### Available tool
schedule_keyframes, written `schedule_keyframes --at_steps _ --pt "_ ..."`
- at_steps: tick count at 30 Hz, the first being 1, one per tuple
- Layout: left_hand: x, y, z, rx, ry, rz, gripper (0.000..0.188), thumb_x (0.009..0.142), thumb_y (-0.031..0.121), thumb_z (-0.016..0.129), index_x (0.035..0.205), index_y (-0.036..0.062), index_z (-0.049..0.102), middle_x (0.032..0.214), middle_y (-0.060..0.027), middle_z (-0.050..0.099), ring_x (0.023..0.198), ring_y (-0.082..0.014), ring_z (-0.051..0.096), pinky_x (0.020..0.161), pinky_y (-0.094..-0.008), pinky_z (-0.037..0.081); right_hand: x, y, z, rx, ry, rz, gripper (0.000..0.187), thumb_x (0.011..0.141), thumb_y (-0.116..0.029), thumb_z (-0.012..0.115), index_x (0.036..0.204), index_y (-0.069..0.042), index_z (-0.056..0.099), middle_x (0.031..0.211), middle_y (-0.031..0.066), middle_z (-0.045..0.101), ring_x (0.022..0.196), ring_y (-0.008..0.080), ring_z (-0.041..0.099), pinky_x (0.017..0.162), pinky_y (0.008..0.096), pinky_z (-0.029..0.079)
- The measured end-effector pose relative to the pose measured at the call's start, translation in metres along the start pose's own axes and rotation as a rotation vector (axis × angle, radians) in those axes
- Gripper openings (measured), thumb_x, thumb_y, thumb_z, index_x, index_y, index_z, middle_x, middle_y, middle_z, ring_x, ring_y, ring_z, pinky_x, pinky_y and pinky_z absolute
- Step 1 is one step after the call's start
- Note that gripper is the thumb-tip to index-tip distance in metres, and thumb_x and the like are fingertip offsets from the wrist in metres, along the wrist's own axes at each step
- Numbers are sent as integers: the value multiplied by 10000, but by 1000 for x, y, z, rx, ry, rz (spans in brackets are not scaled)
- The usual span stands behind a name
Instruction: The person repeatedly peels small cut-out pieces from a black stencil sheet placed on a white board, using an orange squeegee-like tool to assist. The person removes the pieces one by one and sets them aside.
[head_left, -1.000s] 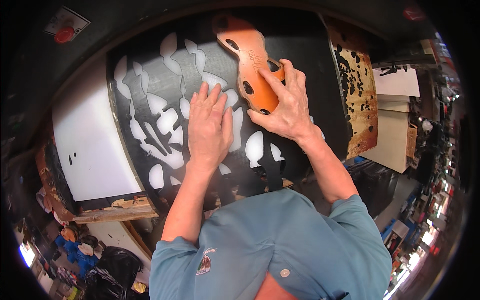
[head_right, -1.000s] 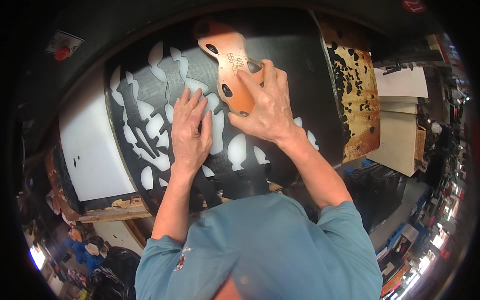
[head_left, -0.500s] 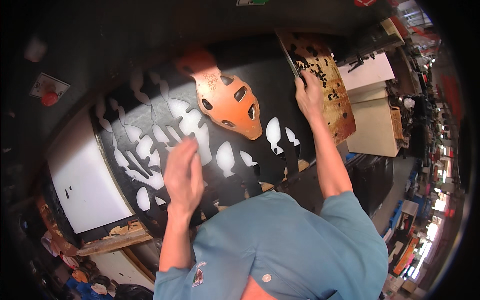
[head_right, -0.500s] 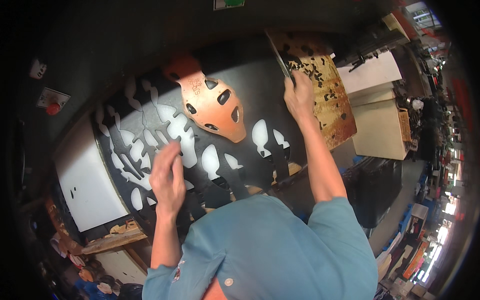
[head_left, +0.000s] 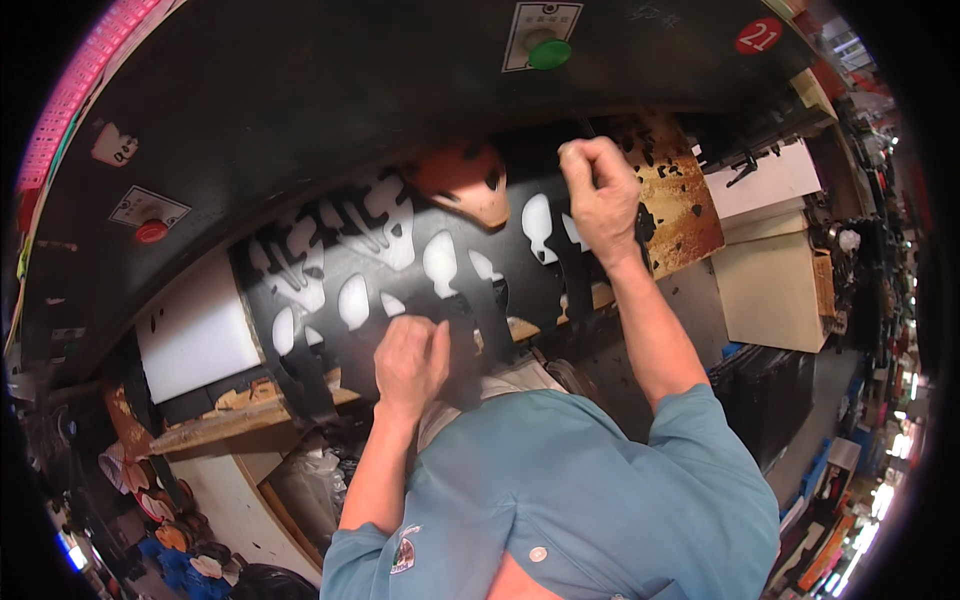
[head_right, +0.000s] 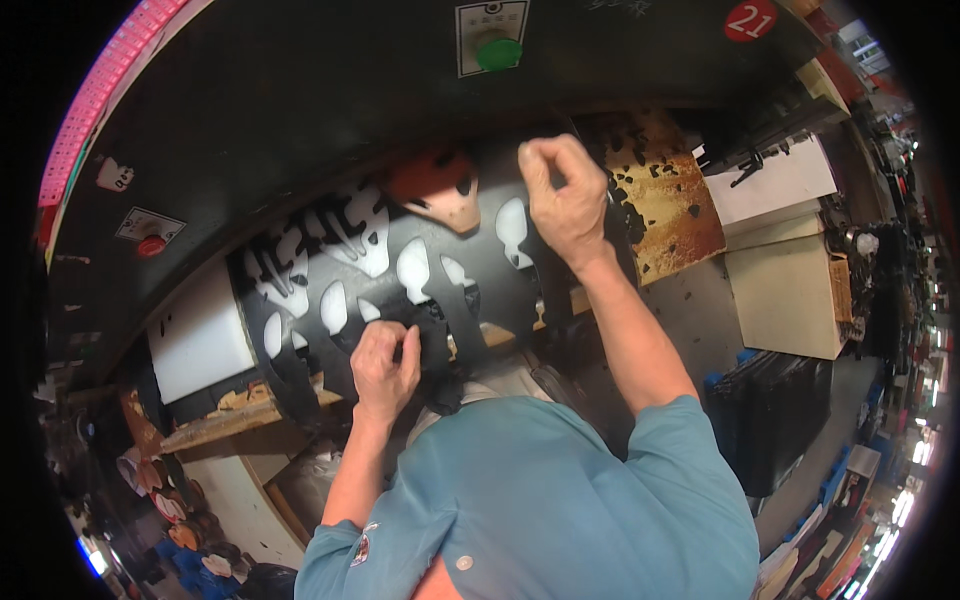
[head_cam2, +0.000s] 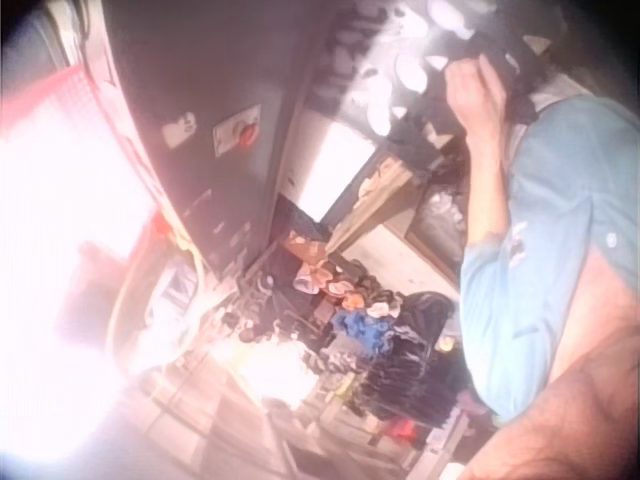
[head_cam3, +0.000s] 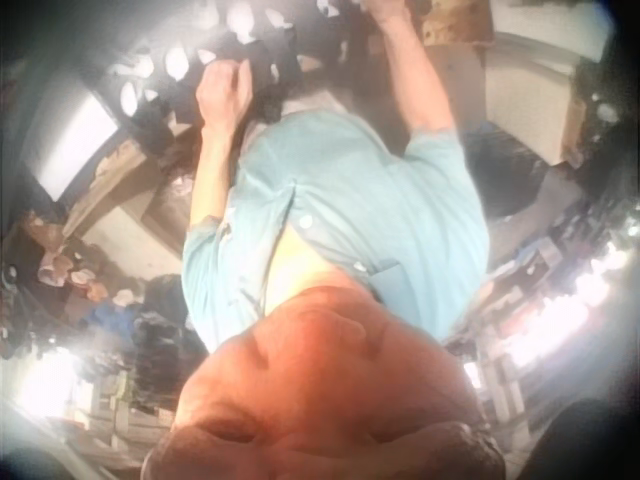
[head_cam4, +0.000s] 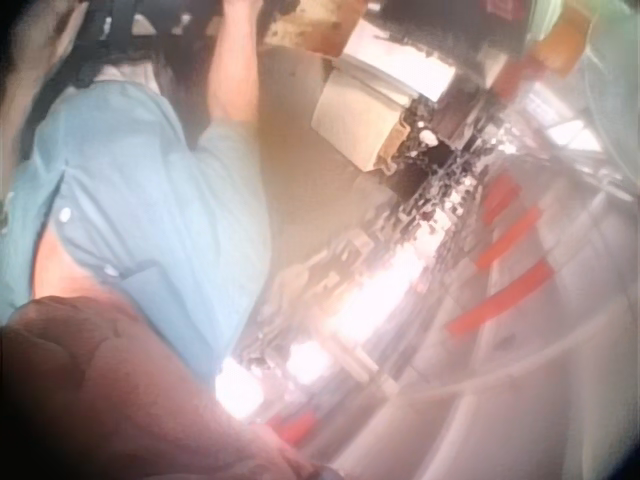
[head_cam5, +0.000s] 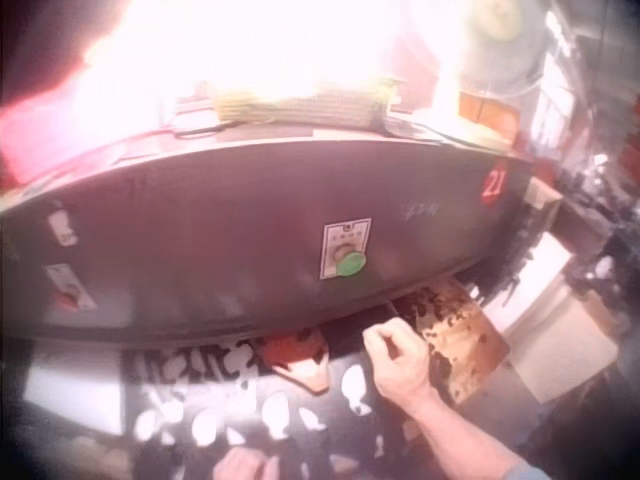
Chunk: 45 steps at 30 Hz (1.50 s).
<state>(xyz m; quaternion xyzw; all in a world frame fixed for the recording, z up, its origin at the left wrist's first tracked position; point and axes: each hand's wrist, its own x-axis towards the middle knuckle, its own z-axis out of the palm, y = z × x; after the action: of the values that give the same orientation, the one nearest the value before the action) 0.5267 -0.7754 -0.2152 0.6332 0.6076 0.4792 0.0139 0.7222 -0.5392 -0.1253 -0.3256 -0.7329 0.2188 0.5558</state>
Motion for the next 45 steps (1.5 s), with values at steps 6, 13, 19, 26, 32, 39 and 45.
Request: schedule_keyframes --at_steps 6,13,19,26,32,39,45 --pt "3 -2 0 88 91 -10 230 928 22 786 897 45 560 775 -122 615 675 -326 620 610 -438 501 46 -36 -7 -68 -67 -180 184 1077 -158 687 1013 12 711 818 24 668 761 84 611 699 258 506" --pt "14 7 15 169 150 -18 249 945 81 786 868 45 552 765 -117 608 687 -331 633 623 -451 505 -82 -5 -50 -112 -29 215 97 966 -100 741 921 -17 719 847 121 685 724 298 656 661 392 520" --pt "16 10 16 188 208 21 234 948 90 798 837 37 599 758 -107 604 646 -299 615 605 -403 497 -126 10 -33 -444 -162 -251 77 873 -116 827 911 -136 764 851 -6 660 843 230 615 764 373 454" --pt "14 5 20 269 185 -66 239 930 107 807 873 45 584 797 -106 615 706 -318 637 651 -434 510 -124 14 -34 -436 -250 -280 124 901 -140 819 1025 -149 823 889 -18 694 890 212 621 797 376 450" --pt "3 15 23 176 178 -146 212 887 62 804 901 37 594 869 -125 625 857 -352 657 748 -467 526 -127 16 -35 -413 -255 -231 103 930 -131 788 1029 -131 816 896 -1 703 900 228 629 830 384 459" --pt "1 23 22 128 242 -120 229 862 38 809 890 33 583 841 -118 606 809 -350 642 706 -454 511 -129 17 -44 -408 -318 -229 140 941 -77 765 1075 -101 799 909 26 693 889 234 621 846 367 464" --pt "-2 25 16 134 123 -179 249 862 8 807 915 28 565 845 -127 600 789 -357 622 691 -461 496 -123 0 -51 -391 -450 -138 156 907 -84 776 1061 -100 796 876 26 685 842 246 599 810 375 450"
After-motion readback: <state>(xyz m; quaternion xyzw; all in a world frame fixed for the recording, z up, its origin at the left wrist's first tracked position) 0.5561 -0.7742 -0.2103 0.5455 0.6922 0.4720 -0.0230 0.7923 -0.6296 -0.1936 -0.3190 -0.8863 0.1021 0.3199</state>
